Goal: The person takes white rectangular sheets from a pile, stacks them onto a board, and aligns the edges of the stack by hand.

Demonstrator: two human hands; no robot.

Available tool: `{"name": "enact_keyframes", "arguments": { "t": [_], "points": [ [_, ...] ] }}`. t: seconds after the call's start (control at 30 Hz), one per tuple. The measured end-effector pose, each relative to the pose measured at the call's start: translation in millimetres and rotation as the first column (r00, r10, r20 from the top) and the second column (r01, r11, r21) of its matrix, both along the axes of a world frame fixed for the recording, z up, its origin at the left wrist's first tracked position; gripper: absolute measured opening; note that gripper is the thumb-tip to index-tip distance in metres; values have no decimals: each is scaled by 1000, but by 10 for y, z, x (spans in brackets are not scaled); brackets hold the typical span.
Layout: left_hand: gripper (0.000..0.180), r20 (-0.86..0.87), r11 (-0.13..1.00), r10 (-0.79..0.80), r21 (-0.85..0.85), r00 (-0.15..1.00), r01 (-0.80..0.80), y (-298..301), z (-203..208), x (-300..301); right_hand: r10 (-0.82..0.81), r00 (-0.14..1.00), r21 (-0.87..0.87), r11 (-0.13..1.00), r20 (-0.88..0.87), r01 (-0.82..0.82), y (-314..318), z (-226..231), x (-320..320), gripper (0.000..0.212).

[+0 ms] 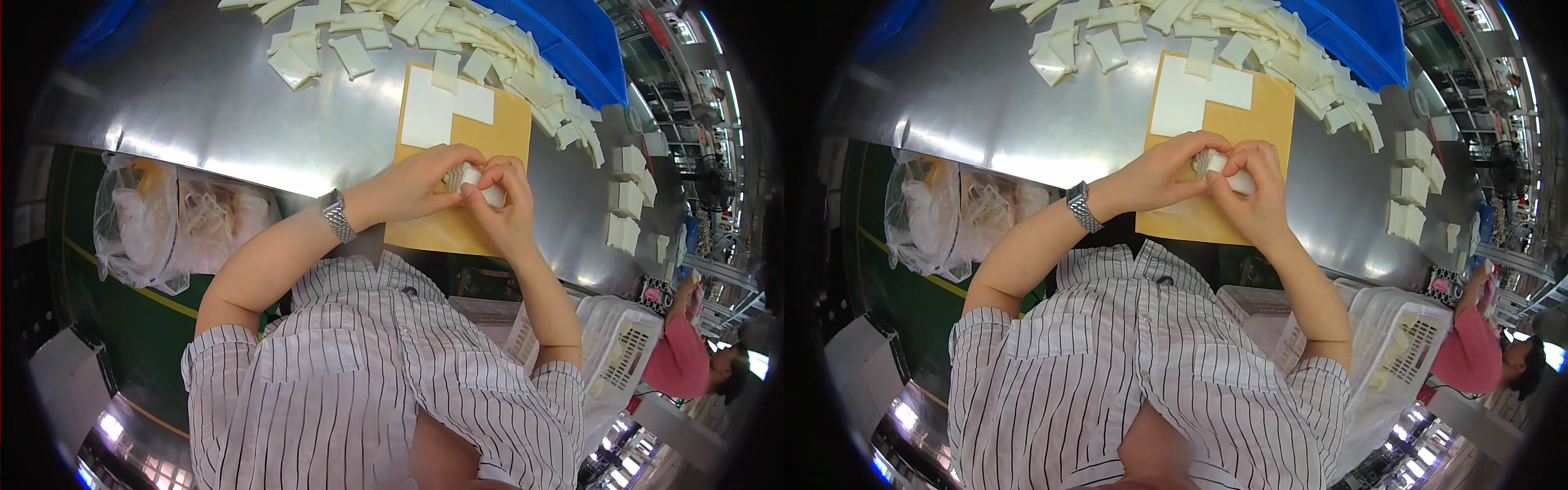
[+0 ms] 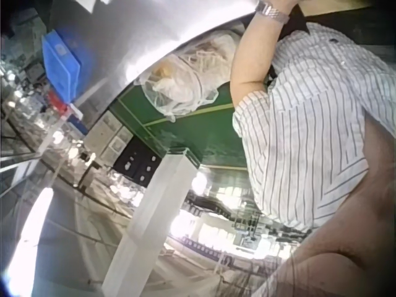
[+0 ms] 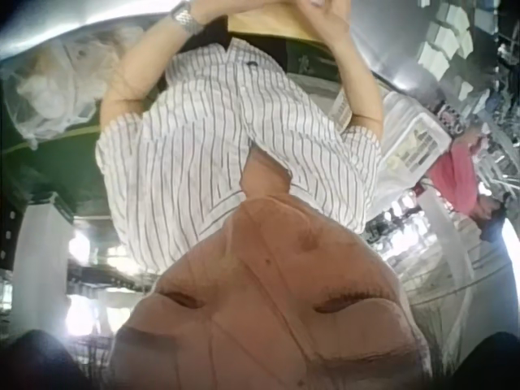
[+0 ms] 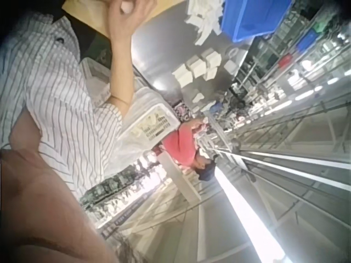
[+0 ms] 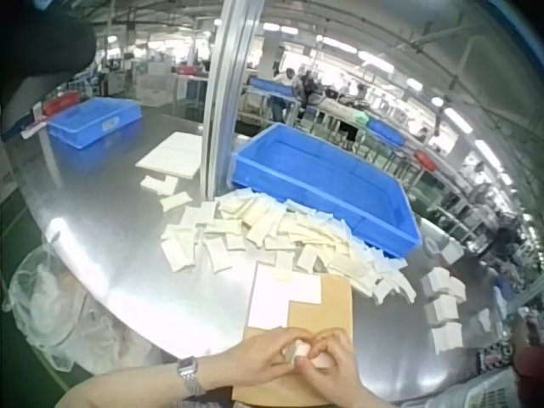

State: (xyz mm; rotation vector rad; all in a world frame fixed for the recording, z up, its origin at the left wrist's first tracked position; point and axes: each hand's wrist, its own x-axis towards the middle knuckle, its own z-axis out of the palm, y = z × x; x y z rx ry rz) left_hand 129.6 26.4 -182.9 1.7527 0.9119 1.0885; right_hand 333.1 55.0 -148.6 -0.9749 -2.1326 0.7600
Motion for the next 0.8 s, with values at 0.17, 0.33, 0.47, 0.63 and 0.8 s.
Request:
{"name": "enact_keyframes", "arguments": {
  "t": [0.17, 0.33, 0.47, 0.63, 0.8],
  "points": [
    [44, -3, 1000, -13, -9, 1000, 13, 9, 29, -6, 19, 1000, -45, 999, 20, -18, -5, -57, 37, 28],
    [46, 19, 1000, -13, 11, 1000, 13, 10, 19, -8, 10, 1000, -51, 999, 22, -9, 2, -70, 40, 30],
    [48, -1, 1000, -2, -24, 1000, 2, 3, 16, -13, 52, 999, -138, 989, -7, -53, 54, -47, 62, 25],
    [43, -36, 998, -35, 49, 999, 37, 13, 30, -25, -37, 930, -454, 879, -365, -143, 176, -26, 255, 14],
    [39, 27, 997, -66, 38, 997, 65, 27, 30, -24, -86, 927, -473, 874, -366, -106, 228, -54, 476, 18]
  ]
}}
